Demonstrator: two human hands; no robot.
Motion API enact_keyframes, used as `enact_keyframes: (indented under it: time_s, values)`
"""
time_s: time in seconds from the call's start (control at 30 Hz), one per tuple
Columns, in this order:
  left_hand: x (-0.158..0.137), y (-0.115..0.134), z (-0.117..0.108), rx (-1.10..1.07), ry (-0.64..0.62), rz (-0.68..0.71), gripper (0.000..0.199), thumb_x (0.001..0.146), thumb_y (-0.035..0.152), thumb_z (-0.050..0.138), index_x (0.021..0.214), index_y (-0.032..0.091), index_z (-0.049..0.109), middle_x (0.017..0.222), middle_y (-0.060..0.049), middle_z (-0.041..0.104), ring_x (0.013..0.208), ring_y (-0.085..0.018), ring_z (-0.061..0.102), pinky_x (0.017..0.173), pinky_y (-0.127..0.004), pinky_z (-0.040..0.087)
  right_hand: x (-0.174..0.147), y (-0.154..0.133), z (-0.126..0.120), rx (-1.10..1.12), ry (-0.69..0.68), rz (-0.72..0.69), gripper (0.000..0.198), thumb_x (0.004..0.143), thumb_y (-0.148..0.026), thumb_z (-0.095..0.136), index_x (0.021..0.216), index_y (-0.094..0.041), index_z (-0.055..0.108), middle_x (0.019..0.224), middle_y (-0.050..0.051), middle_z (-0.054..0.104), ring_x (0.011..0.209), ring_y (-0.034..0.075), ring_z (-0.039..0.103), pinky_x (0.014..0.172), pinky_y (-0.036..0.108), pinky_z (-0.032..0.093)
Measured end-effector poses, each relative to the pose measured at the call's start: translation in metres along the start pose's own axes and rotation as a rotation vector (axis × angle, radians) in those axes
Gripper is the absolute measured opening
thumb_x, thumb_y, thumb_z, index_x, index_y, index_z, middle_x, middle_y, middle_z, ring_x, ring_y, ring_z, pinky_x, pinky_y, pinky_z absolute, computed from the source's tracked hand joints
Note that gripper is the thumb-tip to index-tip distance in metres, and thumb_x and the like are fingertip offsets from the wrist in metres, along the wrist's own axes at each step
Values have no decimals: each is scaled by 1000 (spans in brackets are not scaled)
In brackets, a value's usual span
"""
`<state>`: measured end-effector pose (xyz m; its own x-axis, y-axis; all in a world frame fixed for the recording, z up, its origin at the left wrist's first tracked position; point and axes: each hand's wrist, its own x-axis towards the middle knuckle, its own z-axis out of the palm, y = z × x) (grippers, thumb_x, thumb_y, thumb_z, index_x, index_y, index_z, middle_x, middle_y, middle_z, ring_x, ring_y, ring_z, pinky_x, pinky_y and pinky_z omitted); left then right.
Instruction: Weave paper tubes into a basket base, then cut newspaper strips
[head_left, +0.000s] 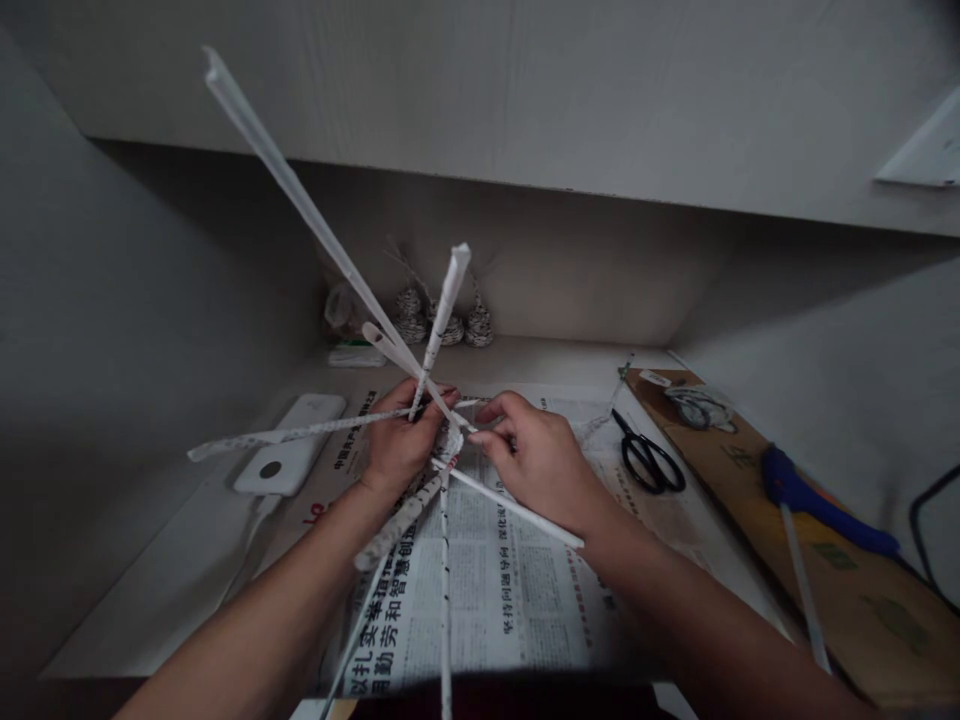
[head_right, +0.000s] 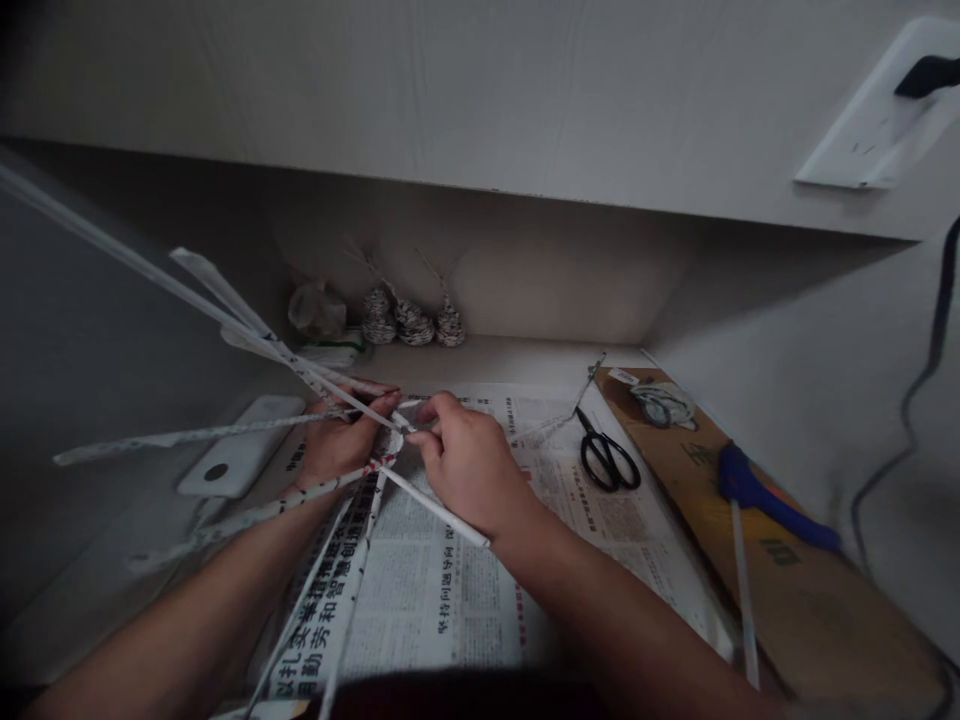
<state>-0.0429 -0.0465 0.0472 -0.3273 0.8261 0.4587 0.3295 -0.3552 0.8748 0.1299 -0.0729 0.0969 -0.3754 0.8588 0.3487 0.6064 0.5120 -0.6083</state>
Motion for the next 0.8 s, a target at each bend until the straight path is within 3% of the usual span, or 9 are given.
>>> enact_keyframes:
  time_s: [0.17, 0.5, 0.67, 0.8]
  values:
    - [2, -1, 2, -29, 12, -48, 15, 75, 37, 71, 79, 22, 74, 77, -1, 74, 76, -19, 68, 72, -29, 53, 0, 1, 2, -26, 15, -5, 13, 89, -19, 60, 103, -20, 62, 82, 3, 75, 75, 17, 69, 71, 29, 45]
    - [4, -7, 0, -58, -100, -52, 15, 72, 36, 75, 76, 22, 74, 72, -2, 73, 72, -21, 67, 69, -31, 52, 1, 8, -2, -13, 37, 12, 12, 90, -19, 59, 102, -20, 62, 77, 1, 73, 70, 16, 65, 67, 27, 42]
    - [3, -3, 2, -87, -37, -66, 14, 70, 36, 75, 73, 22, 74, 73, -1, 73, 72, -20, 68, 70, -31, 53, -3, 6, -8, -37, 16, 53, 9, 89, -23, 61, 97, -19, 64, 84, 4, 73, 70, 16, 64, 63, 27, 41]
    - [4, -5, 2, -64, -3, -69, 16, 68, 36, 77, 74, 22, 74, 71, -1, 73, 72, -20, 68, 70, -32, 52, -5, 9, -6, -77, 38, 56, 6, 88, -22, 59, 85, -21, 65, 78, 2, 71, 66, 15, 62, 60, 26, 40]
